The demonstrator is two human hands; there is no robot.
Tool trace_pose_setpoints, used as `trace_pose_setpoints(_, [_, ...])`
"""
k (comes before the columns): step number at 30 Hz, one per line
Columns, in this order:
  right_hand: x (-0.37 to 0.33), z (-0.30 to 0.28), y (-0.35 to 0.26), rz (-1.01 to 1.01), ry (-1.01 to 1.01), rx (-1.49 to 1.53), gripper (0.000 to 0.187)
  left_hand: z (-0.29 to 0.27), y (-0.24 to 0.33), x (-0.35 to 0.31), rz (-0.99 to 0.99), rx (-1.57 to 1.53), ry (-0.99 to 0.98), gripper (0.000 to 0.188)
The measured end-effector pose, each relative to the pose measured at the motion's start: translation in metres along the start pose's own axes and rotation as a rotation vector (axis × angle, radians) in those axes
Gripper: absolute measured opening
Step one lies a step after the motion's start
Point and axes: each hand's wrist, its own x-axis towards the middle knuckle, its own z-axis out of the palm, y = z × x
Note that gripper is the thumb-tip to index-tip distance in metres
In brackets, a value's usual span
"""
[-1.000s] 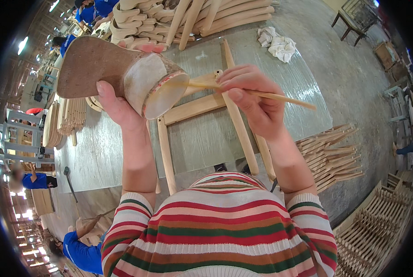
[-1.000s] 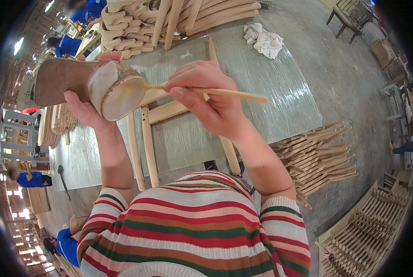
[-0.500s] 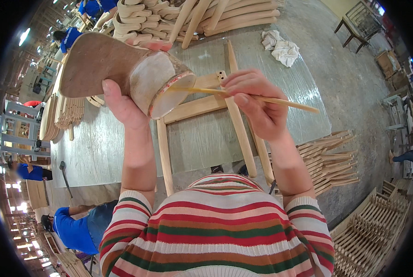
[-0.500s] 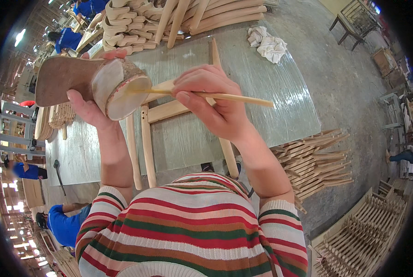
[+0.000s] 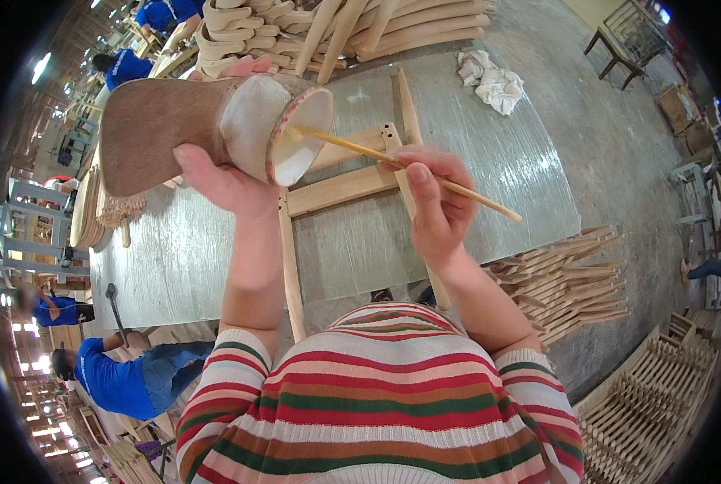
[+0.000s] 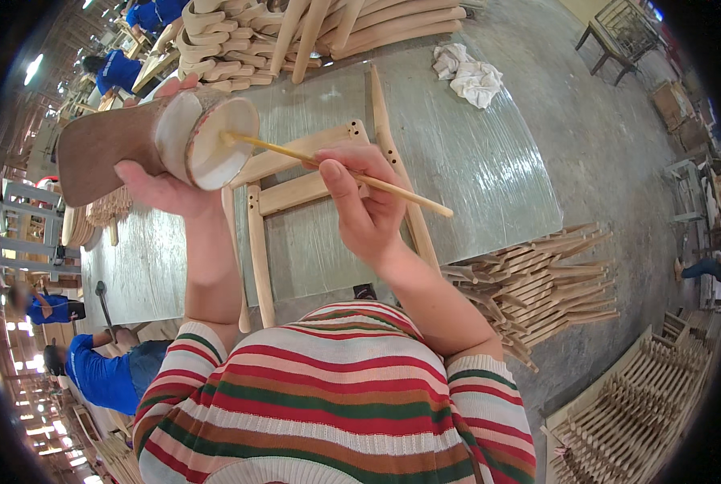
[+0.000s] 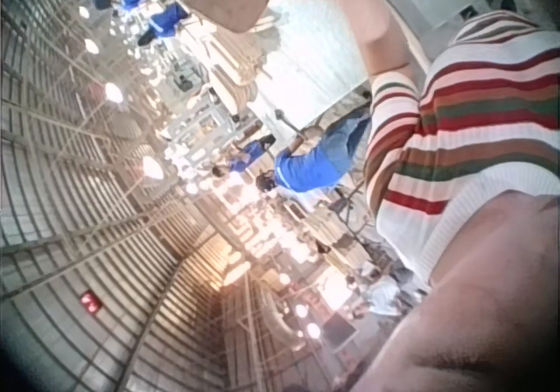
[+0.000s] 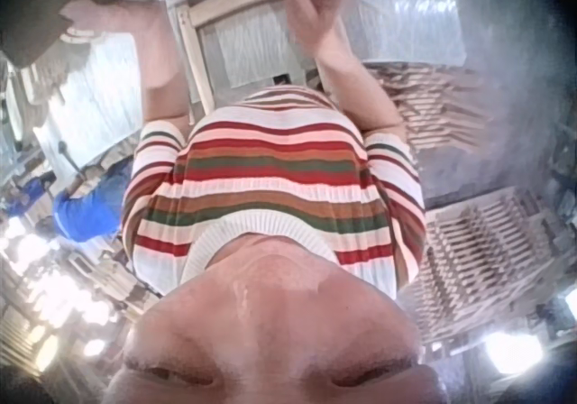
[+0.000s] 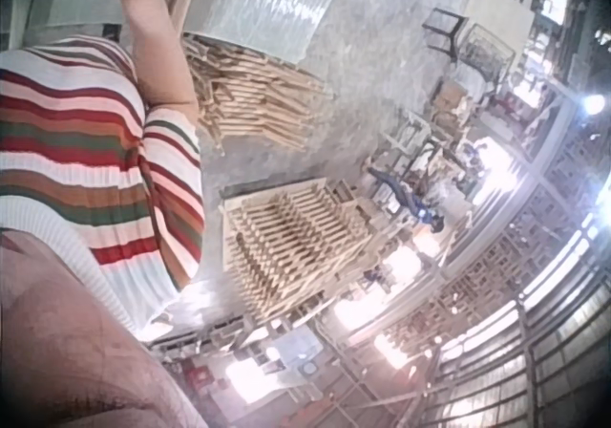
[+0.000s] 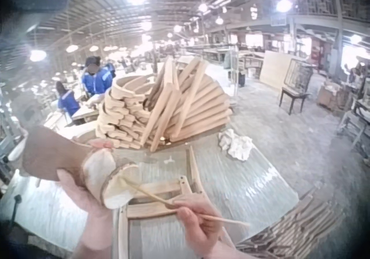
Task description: The person handles curved wooden chair parts, then applies glue to a wooden chair frame using a brush. They walk to a station to mix a yellow liquid into a container, then return to the frame and use a pneumatic nail gun to fasten the parts together.
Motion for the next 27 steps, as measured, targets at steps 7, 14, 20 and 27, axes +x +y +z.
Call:
trace_pose_setpoints(7, [-0.007,-0.003,0.018,0.484,0.239,0.099,0.019,-0.012,-0.044,-0.020,-0.048,0.005,0.060,0.072])
trace_pose_setpoints(14, [-0.018,-0.029,0.045,0.862,0.374,0.174,0.021,-0.023,-0.083,-0.055,-0.217,-0.045,0.187,0.069])
trace_pose_setpoints(20, [-0.015,-0.056,0.050,0.768,0.334,0.217,0.012,-0.032,-0.109,-0.090,-0.790,-0.533,0.524,0.061])
trace_pose_setpoints(27, [-0.010,-0.087,0.060,0.740,0.304,0.085,0.007,-0.032,-0.144,-0.125,-1.113,-0.602,0.656,0.057])
